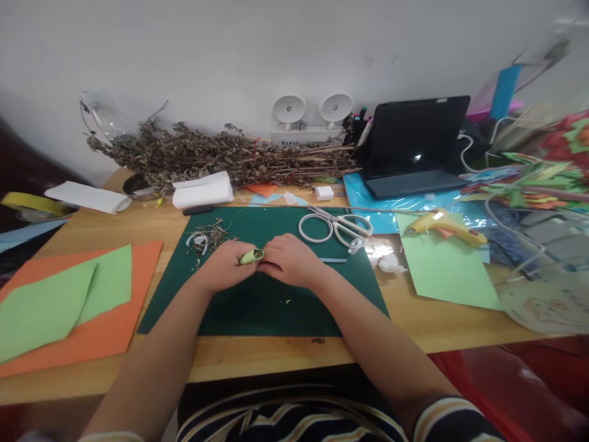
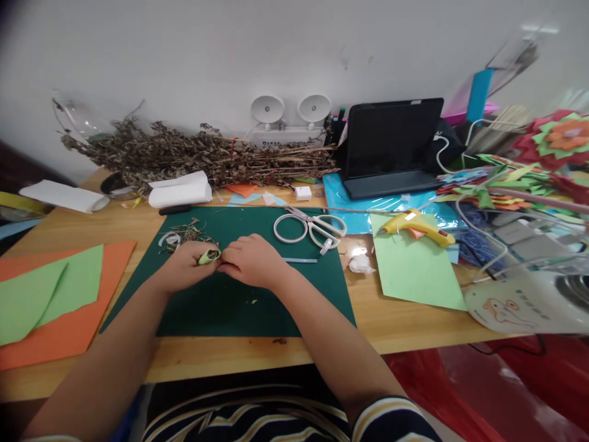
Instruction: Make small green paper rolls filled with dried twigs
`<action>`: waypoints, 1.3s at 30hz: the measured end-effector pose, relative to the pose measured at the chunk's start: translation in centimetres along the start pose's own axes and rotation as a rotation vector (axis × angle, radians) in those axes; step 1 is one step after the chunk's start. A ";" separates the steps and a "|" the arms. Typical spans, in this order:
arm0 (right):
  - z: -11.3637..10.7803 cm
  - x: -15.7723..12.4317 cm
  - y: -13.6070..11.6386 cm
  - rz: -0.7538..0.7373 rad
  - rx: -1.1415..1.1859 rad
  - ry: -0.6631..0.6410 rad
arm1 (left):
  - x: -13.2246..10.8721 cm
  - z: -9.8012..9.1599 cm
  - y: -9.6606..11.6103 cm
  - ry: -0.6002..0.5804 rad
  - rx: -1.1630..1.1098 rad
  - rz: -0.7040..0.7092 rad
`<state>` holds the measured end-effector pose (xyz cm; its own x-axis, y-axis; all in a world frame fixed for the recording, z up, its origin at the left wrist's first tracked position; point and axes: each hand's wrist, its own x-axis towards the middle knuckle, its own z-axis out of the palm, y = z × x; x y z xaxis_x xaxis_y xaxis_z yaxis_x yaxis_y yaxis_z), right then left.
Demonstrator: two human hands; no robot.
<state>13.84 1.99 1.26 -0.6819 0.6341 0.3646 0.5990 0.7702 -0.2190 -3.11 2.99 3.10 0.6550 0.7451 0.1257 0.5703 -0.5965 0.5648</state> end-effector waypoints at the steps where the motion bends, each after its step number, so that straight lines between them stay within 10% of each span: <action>1: -0.1 0.1 -0.1 -0.001 -0.008 -0.025 | 0.0 -0.1 0.1 0.006 0.005 0.004; 11: 0.2 -0.3 1.5 0.144 -0.055 -0.100 | 0.0 0.9 -0.9 0.483 0.058 -0.335; 15: 0.0 -1.0 3.3 0.275 -0.056 -0.073 | -0.5 -1.2 -2.0 0.905 -0.103 -0.622; 18: -0.1 -1.1 4.4 0.374 -0.045 -0.033 | -0.8 -2.3 -2.5 1.035 -0.145 -0.501; 28: 1.4 -0.5 4.6 0.460 0.094 0.024 | -0.7 -0.9 -2.2 0.750 -0.153 -0.517; 39: 1.1 -0.6 4.0 0.523 0.400 0.146 | -0.3 -2.1 -4.4 0.462 0.378 -0.534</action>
<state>16.21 4.76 -0.89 -0.2638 0.9364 0.2316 0.6142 0.3482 -0.7081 -6.81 6.01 2.31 0.0219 0.9574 0.2881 0.9323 -0.1237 0.3399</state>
